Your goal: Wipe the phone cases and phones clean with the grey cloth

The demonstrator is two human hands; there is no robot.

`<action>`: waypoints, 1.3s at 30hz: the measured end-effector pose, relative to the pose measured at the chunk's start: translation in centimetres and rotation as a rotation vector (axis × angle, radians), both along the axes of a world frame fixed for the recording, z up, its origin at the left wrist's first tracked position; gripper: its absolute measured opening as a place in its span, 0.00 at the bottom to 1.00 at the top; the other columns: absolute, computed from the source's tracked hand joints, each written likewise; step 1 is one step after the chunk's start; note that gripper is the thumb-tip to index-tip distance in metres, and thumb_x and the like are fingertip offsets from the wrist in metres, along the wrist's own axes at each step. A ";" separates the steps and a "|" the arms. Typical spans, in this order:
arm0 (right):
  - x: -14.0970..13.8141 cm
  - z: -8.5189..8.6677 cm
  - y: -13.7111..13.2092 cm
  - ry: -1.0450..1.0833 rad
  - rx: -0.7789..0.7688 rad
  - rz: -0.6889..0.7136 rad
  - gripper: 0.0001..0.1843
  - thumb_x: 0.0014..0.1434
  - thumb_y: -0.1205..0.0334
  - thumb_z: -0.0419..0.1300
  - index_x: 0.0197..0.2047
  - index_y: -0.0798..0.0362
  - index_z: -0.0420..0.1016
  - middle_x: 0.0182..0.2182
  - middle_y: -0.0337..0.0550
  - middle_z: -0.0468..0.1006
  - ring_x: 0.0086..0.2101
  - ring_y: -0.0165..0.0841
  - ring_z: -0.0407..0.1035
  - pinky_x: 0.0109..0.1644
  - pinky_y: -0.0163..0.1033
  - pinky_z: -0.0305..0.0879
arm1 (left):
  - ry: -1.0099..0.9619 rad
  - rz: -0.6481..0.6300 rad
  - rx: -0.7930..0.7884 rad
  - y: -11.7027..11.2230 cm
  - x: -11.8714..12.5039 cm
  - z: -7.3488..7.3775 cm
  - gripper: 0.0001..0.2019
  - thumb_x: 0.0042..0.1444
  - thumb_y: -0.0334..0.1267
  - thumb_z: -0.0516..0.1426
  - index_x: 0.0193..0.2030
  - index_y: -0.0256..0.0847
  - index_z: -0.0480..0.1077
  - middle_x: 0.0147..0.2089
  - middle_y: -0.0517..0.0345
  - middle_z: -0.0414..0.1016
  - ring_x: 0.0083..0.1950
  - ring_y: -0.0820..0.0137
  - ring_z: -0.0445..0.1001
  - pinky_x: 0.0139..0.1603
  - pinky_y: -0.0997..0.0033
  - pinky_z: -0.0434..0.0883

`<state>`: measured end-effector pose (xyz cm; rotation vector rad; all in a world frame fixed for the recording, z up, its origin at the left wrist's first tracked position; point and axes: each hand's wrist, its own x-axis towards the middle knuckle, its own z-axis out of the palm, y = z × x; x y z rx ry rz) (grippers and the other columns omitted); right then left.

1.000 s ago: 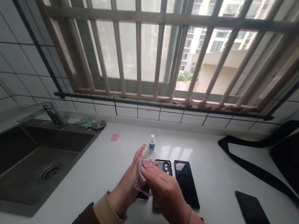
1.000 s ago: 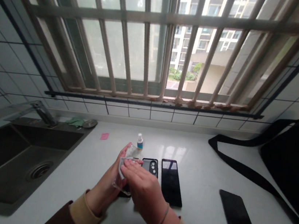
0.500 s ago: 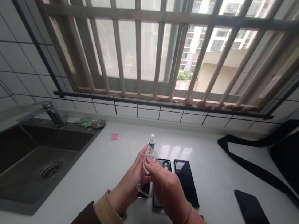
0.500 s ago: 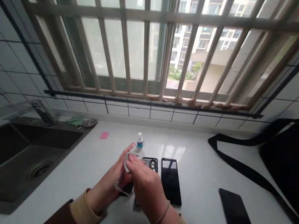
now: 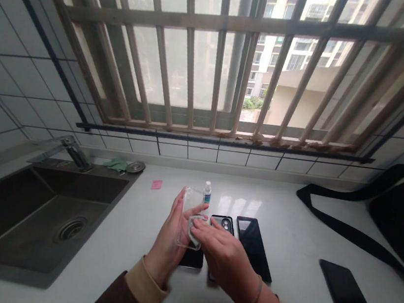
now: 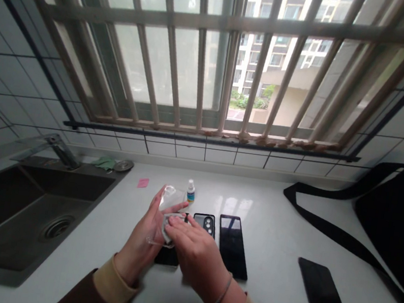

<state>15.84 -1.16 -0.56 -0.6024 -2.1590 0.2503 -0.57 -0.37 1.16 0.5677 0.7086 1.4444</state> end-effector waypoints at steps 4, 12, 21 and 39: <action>0.4 -0.8 0.7 0.030 0.016 -0.175 0.30 0.71 0.77 0.52 0.70 0.47 0.72 0.64 0.50 0.78 0.64 0.41 0.73 0.75 0.61 0.60 | 0.058 -0.161 0.049 -0.5 0.8 -0.3 0.32 0.71 0.52 0.59 0.78 0.54 0.55 0.60 0.44 0.79 0.52 0.59 0.82 0.52 0.58 0.79; 0.9 -1.8 1.7 0.037 0.012 -0.342 0.30 0.69 0.77 0.50 0.72 0.56 0.70 0.64 0.58 0.77 0.64 0.45 0.73 0.67 0.55 0.74 | 0.152 -0.253 0.041 -1.1 1.3 -0.1 0.33 0.71 0.52 0.59 0.77 0.54 0.53 0.57 0.41 0.80 0.46 0.59 0.83 0.46 0.58 0.79; -0.1 -0.9 0.5 -0.106 0.064 -0.042 0.25 0.68 0.78 0.50 0.62 0.60 0.77 0.61 0.55 0.81 0.63 0.39 0.74 0.71 0.48 0.70 | -0.007 0.035 -0.047 0.3 0.2 -1.4 0.31 0.73 0.50 0.56 0.78 0.57 0.52 0.53 0.45 0.83 0.52 0.55 0.84 0.59 0.45 0.77; 0.5 -2.5 1.7 -0.049 -0.009 -0.266 0.31 0.66 0.81 0.50 0.69 0.57 0.73 0.65 0.58 0.77 0.64 0.42 0.73 0.67 0.50 0.74 | 0.113 -0.134 -0.054 -0.9 0.8 0.0 0.32 0.69 0.42 0.61 0.75 0.58 0.56 0.57 0.46 0.80 0.49 0.59 0.83 0.46 0.60 0.80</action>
